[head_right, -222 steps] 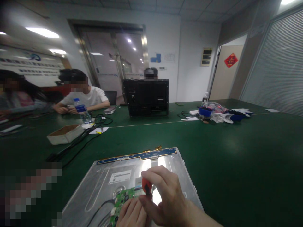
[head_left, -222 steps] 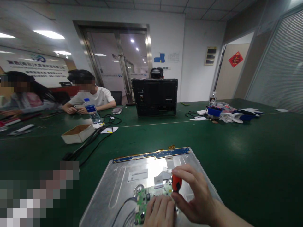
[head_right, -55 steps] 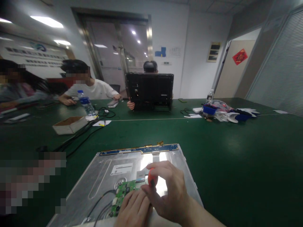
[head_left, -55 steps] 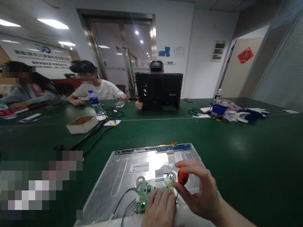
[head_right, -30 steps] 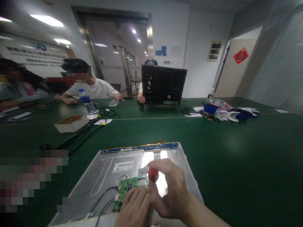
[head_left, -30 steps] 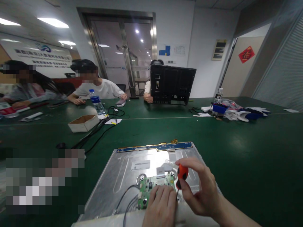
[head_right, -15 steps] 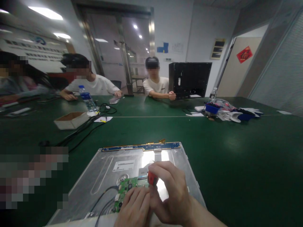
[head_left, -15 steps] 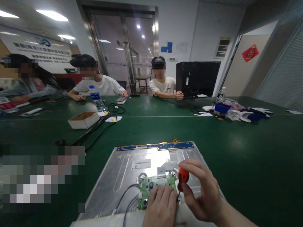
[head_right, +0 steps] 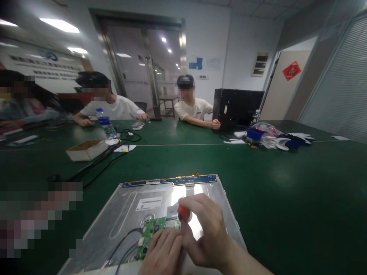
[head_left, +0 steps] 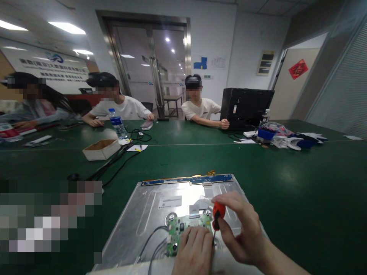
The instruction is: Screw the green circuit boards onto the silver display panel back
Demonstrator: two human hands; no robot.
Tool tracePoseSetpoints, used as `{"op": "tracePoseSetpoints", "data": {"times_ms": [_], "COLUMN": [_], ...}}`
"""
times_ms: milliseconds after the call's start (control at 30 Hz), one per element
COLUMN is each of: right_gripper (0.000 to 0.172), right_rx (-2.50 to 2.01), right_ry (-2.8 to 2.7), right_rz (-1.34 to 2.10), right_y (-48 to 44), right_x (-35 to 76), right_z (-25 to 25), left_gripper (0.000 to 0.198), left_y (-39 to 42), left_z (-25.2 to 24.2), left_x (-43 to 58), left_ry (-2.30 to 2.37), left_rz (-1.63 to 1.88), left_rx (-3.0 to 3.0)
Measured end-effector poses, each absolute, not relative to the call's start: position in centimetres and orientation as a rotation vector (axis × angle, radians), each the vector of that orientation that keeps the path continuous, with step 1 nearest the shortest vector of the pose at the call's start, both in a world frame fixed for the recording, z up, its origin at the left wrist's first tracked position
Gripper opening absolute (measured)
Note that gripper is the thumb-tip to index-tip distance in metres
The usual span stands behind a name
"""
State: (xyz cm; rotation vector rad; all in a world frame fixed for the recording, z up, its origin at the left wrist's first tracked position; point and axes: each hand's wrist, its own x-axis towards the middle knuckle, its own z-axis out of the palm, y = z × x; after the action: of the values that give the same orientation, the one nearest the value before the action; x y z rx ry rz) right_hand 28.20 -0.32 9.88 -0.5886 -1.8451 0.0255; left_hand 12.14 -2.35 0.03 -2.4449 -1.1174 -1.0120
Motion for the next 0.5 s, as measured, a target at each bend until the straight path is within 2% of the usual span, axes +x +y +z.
{"op": "tracePoseSetpoints", "data": {"times_ms": [133,333,500], "right_gripper": [0.042,0.047,0.039], "right_rx": [-0.623,-0.642,-0.635], "right_ry": [-1.797,-1.789,-1.792], "right_rz": [0.067,0.146,0.002], "right_y": [0.0,-0.2,-0.1], "right_x": [28.3,28.5,28.3], "right_z": [9.2,7.8,8.8], "left_gripper": [0.030,0.031,0.027], "left_y": [-2.5,-2.5,-2.5], "left_z": [-0.1,-0.4,-0.3], "left_x": [12.2,12.0,12.0], "left_ry": [-1.141,-1.148,-1.137], "left_rz": [-1.030,-1.001,-0.908], "left_rx": [-2.480,-2.500,-2.473]}}
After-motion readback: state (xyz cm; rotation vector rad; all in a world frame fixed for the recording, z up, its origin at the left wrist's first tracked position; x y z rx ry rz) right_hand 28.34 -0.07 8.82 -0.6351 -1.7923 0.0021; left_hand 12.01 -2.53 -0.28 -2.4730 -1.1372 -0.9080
